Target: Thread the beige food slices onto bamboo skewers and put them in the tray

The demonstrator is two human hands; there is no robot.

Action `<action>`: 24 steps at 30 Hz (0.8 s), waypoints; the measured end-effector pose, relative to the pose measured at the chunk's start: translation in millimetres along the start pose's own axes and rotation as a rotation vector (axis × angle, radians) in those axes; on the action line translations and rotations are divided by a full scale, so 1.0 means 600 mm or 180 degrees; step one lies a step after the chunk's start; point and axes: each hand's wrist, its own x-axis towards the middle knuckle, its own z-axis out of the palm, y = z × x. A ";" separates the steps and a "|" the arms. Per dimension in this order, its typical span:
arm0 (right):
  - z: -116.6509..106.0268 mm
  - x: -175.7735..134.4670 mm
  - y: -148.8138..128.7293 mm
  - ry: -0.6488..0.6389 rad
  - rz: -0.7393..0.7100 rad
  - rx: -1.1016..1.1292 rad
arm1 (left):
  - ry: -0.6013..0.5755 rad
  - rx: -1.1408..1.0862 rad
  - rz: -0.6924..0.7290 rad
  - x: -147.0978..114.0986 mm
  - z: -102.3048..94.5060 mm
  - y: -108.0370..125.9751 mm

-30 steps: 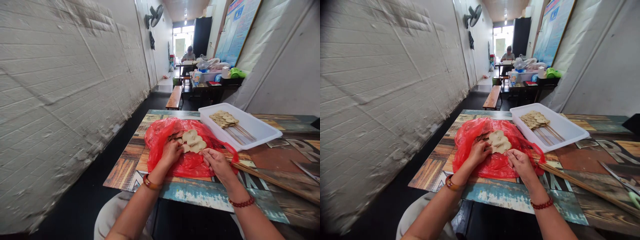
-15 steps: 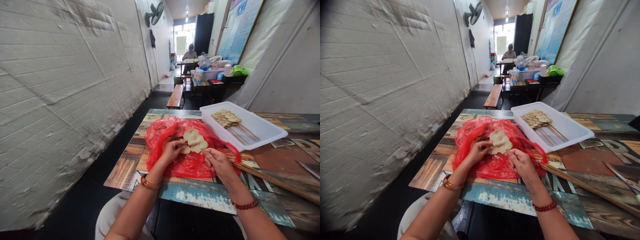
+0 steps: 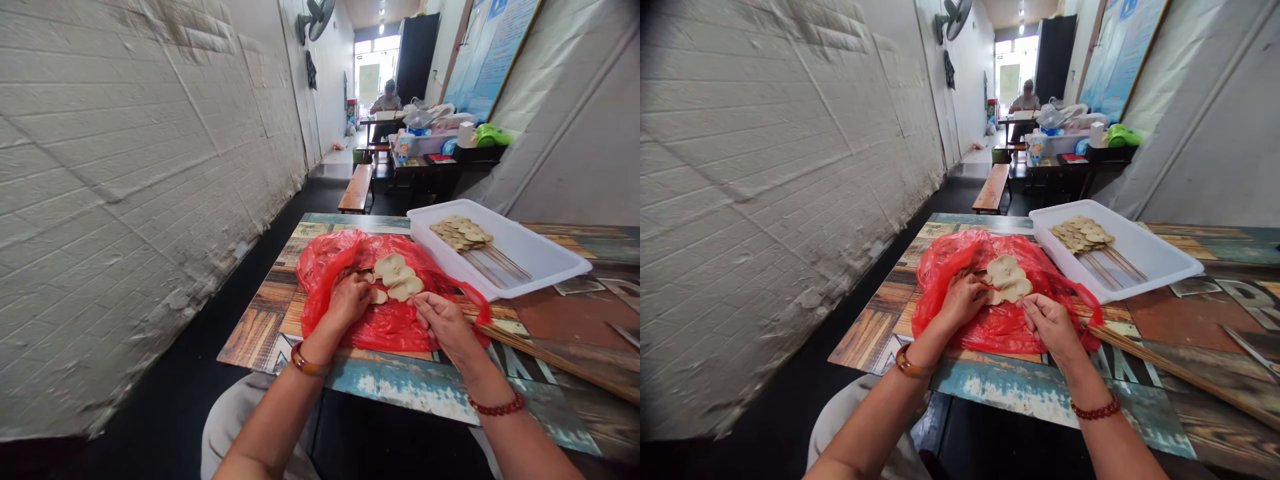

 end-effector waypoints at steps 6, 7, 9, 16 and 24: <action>0.000 0.001 0.003 -0.0043 -0.0029 0.0064 | 0.0032 -0.0036 -0.0075 0.002 0.007 -0.006; 0.000 0.001 0.002 -0.0036 -0.0025 0.0068 | 0.0057 -0.0108 -0.0093 0.002 0.008 -0.007; 0.000 0.001 0.001 -0.0023 -0.0019 0.0069 | 0.0103 -0.0270 -0.0178 0.003 0.011 -0.009; -0.004 0.004 0.006 0.0003 -0.0059 0.0078 | 0.0187 -0.0645 -0.0446 0.005 0.015 -0.015; -0.006 0.005 0.006 0.0114 -0.0061 0.0129 | 0.0426 -0.1819 -0.0424 0.012 0.002 -0.016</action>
